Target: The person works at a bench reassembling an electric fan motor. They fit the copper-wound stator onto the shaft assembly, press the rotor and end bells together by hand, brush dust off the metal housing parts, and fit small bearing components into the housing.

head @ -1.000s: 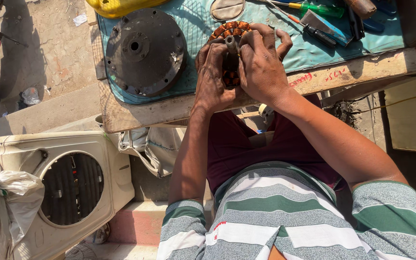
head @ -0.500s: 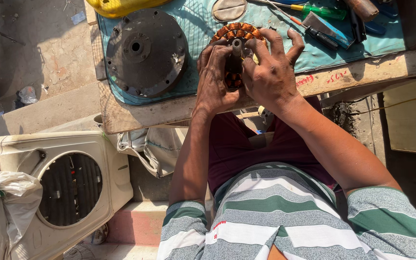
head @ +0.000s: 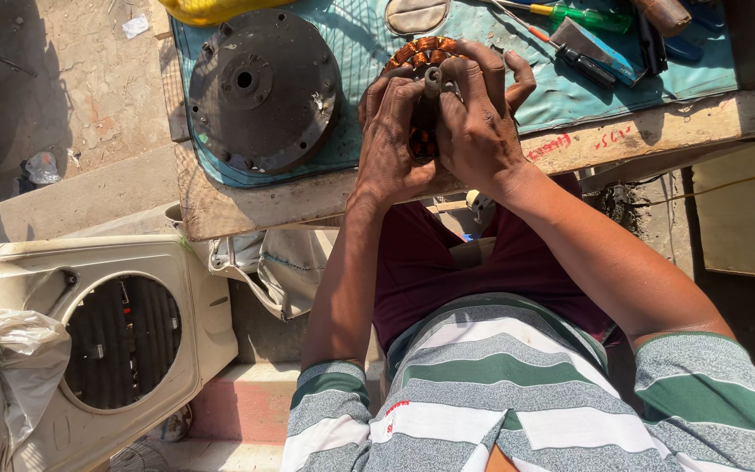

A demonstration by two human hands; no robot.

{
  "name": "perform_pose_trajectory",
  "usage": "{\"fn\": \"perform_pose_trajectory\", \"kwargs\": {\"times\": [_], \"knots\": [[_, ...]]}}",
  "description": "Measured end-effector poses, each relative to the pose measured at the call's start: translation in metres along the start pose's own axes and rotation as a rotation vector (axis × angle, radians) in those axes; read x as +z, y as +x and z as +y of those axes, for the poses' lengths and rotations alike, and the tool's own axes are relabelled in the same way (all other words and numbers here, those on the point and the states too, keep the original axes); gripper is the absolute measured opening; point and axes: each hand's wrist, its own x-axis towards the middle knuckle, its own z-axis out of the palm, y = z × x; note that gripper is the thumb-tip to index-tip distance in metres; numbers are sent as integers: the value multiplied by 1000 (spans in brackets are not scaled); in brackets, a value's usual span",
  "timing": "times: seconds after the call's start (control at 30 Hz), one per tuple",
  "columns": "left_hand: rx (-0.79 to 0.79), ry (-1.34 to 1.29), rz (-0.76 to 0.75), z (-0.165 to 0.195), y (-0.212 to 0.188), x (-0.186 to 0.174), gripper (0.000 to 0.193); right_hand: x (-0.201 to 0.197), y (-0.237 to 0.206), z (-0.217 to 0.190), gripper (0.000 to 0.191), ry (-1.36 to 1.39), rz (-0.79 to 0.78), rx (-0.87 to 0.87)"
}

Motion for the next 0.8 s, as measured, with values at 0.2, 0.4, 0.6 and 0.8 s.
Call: {"fn": "perform_pose_trajectory", "kwargs": {"times": [0.2,0.4,0.6,0.8], "knots": [[2,-62,-10,-4,1,-1,84,-10,2,-3,18,403,17,230],[-35,5,-16,-4,0,-1,90,-28,3,-3,21,206,-87,207],[14,-11,3,-6,-1,0,90,-4,4,-15,16,76,-17,124],[53,-71,-36,4,3,-15,84,-2,1,-13,18,228,-30,200]]}}
